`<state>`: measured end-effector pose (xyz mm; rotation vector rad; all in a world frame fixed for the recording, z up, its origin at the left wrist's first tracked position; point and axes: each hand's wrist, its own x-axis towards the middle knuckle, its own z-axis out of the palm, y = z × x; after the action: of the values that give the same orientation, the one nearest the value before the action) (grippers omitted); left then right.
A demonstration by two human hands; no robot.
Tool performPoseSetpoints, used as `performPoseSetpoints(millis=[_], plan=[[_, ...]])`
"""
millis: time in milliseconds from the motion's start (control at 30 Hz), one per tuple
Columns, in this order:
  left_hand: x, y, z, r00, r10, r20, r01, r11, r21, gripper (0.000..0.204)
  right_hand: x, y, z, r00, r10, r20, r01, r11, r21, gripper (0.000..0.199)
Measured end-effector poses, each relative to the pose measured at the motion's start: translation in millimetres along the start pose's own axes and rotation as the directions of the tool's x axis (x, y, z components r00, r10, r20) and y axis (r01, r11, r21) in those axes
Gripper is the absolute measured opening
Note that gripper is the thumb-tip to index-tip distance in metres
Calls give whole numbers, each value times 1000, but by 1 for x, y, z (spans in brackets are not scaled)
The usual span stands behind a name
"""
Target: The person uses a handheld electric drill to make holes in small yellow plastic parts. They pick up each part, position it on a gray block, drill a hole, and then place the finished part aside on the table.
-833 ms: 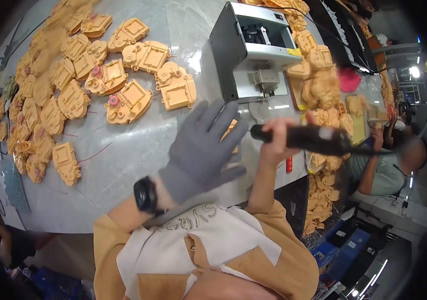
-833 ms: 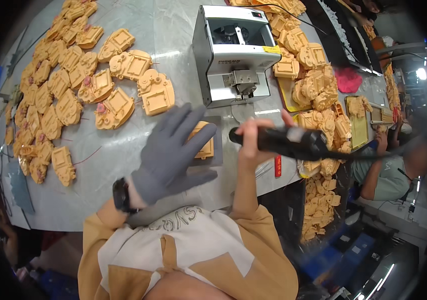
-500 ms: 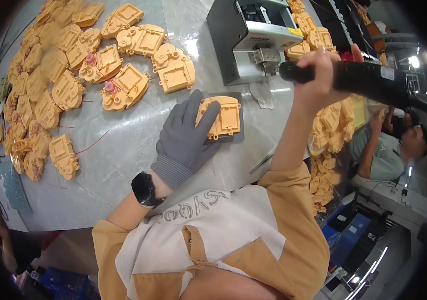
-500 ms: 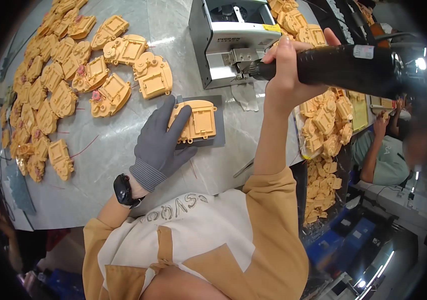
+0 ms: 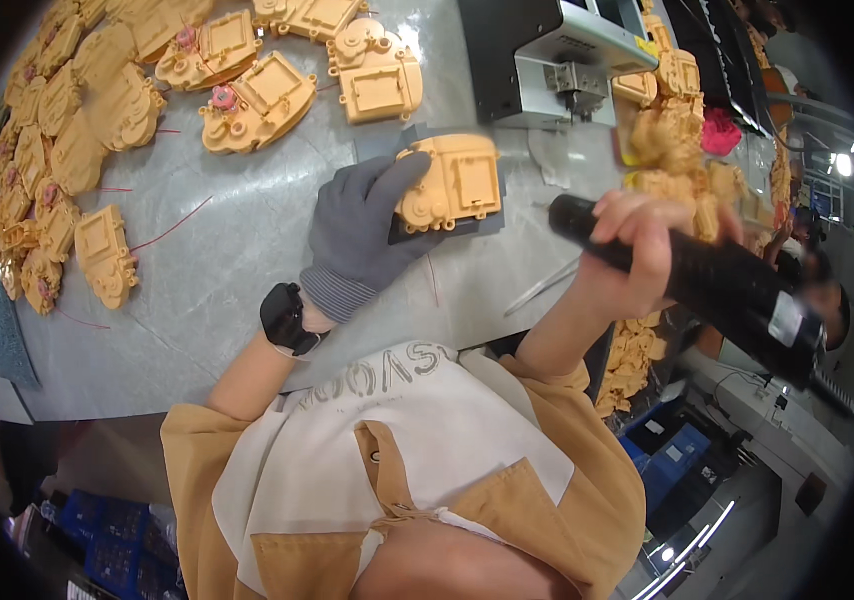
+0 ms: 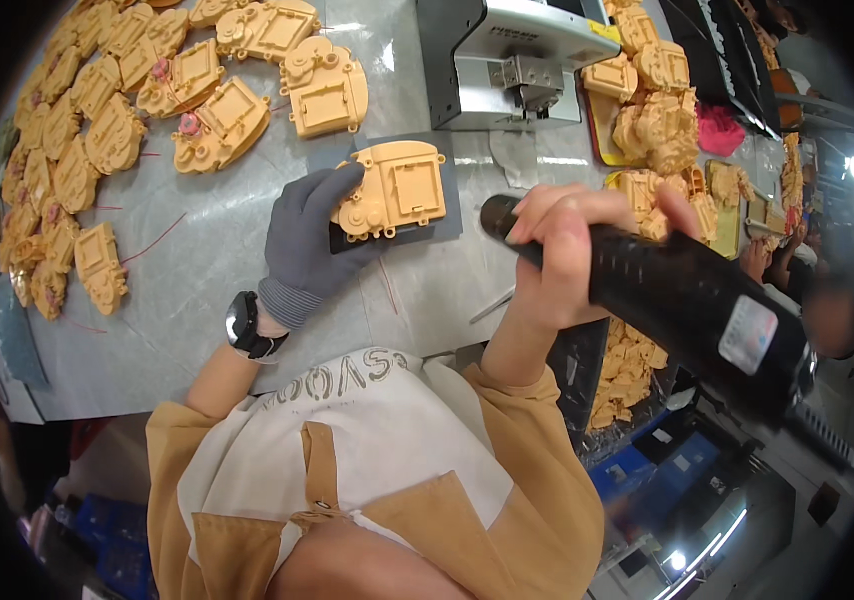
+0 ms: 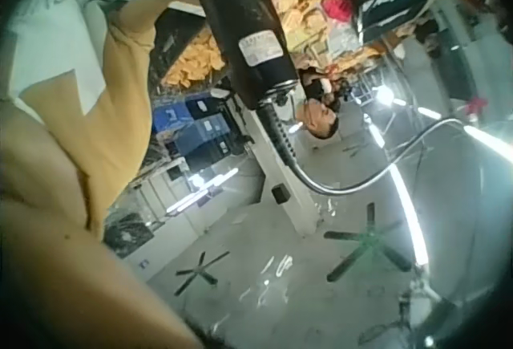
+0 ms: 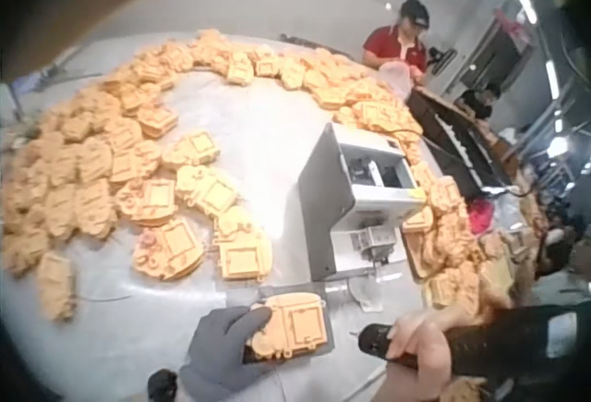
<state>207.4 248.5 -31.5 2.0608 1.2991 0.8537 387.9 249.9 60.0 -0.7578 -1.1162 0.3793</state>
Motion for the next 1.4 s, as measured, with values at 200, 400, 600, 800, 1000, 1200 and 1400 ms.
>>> performPoseSetpoints(millis=[200, 400, 600, 800, 1000, 1200, 1400], plan=[[-1, -6, -4, 992, 109, -63, -115, 987, -112, 74, 69, 33, -9, 994, -78, -70, 69, 990, -125, 57], [7, -2, -12, 999, 19, 48, -12, 988, -156, 71, 83, 68, -4, 999, -49, 4, 49, 974, -221, 48], [3, -6, -7, 1000, 23, -1, -23, 987, -161, 71, 82, 71, 2, 1000, 27, -5, -27, 976, -216, 44], [5, -3, -13, 1000, 4, 27, 1, 979, -206, 72, 19, 20, -2, 988, 154, 20, -151, 982, -114, 56], [0, -15, -5, 998, 64, 1, -63, 988, -140, 76, -24, -25, 21, 993, 93, 79, -100, 991, 91, 67], [3, -14, -5, 995, 100, -4, -100, 986, -135, 77, -21, -8, 26, 987, 139, 84, -144, 988, 55, 71], [2, -17, -4, 995, 104, -7, -104, 984, -145, 75, -17, -4, 36, 966, 247, 74, -240, 966, -94, 70]])
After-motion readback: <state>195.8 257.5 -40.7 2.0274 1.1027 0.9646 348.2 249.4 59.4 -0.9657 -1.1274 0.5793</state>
